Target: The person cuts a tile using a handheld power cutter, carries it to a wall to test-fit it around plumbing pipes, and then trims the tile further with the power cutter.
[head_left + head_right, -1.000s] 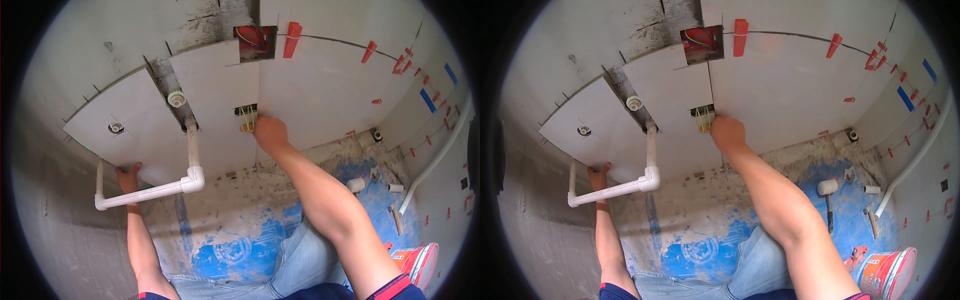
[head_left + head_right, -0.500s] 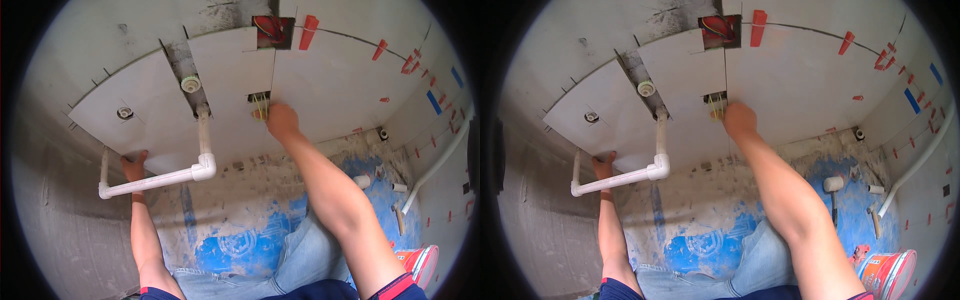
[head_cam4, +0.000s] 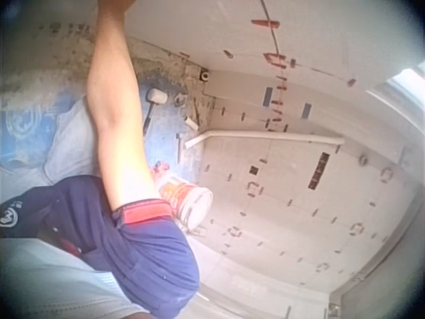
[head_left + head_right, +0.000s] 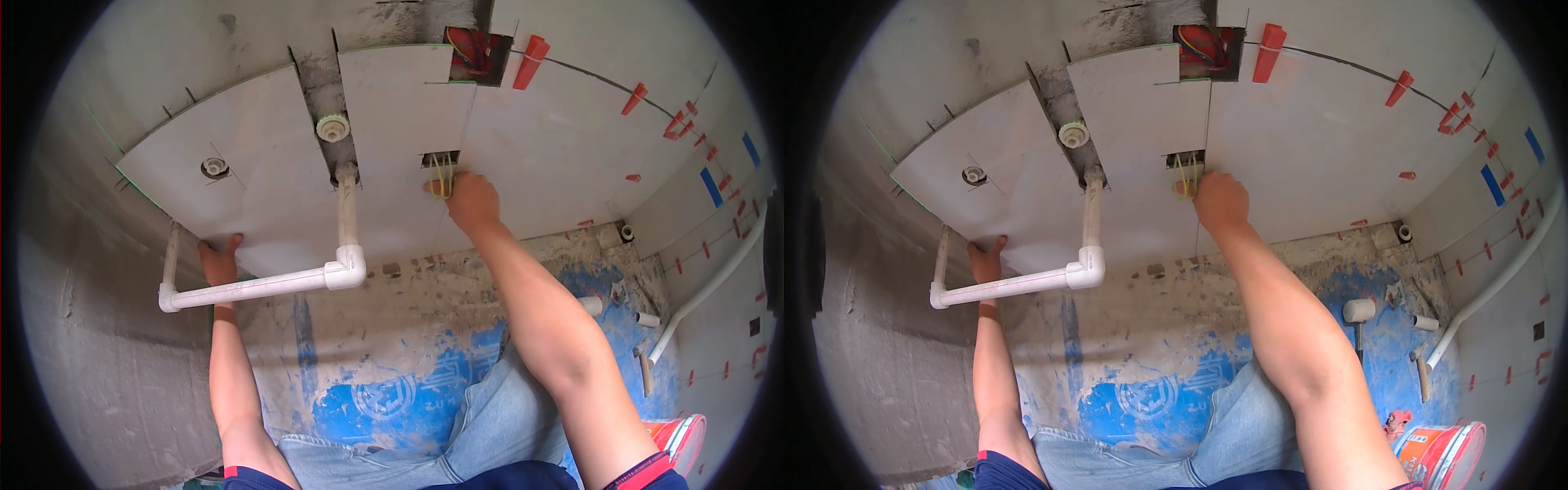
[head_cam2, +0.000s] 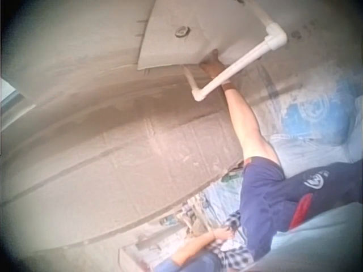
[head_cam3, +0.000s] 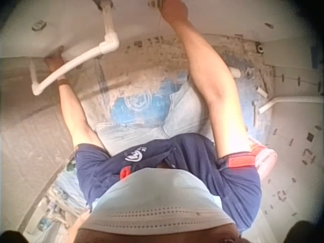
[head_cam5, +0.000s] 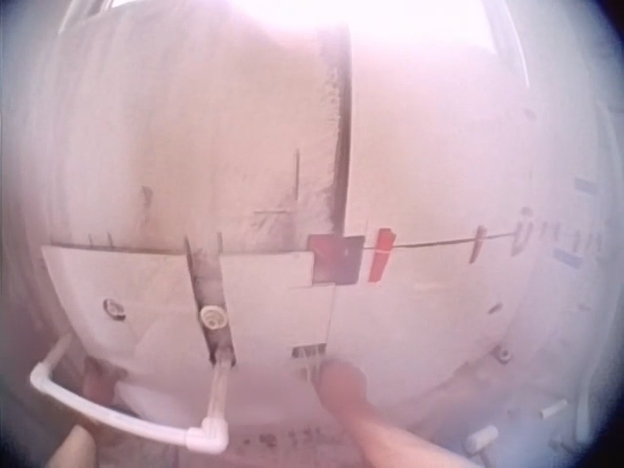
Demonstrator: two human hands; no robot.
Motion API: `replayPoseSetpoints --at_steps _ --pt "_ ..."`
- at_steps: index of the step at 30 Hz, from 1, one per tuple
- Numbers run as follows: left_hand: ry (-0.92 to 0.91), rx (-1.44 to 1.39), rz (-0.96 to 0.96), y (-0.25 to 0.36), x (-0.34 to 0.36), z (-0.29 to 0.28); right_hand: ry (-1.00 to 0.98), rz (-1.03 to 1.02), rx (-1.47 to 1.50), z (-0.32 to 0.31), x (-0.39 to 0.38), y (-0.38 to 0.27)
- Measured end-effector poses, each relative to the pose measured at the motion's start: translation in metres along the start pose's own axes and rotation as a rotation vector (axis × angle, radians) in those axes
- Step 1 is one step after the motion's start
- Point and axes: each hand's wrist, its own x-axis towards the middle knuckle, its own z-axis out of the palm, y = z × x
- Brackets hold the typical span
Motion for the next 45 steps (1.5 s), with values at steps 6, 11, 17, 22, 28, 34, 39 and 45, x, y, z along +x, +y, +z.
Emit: replayPoseSetpoints --at_steps 6,11,17,22,28,34,39,45 --pt "0.041 0.048 0.004 0.007 -0.001 -0.007 -0.020 0.030 0.024 0.008 0.005 -0.001" --pt "-0.052 0.061 -0.020 0.001 0.004 -0.003 0.057 -0.033 0.088 0.007 0.004 0.011" --pt "-0.044 -0.023 -0.033 0.016 0.007 -0.003 -0.174 -0.030 0.296 -0.029 -0.003 0.000" --pt "0.050 -0.147 0.019 0.009 0.011 -0.005 -0.339 0.020 0.180 -0.092 -0.007 -0.010" --pt "-0.005 -0.147 -0.082 0.017 0.010 -0.011 0.673 -0.480 0.303 -0.159 -0.032 -0.100" --pt "-0.057 -0.117 -0.054 0.012 0.016 -0.013 0.650 -0.580 -0.008 -0.153 0.009 -0.126" --pt "-0.055 -0.122 -0.076 0.017 0.011 -0.015 0.724 -0.559 -0.033 -0.140 0.011 -0.122" --pt "-0.027 -0.125 -0.021 0.016 0.012 -0.012 0.698 -0.536 -0.030 -0.141 0.017 -0.125"
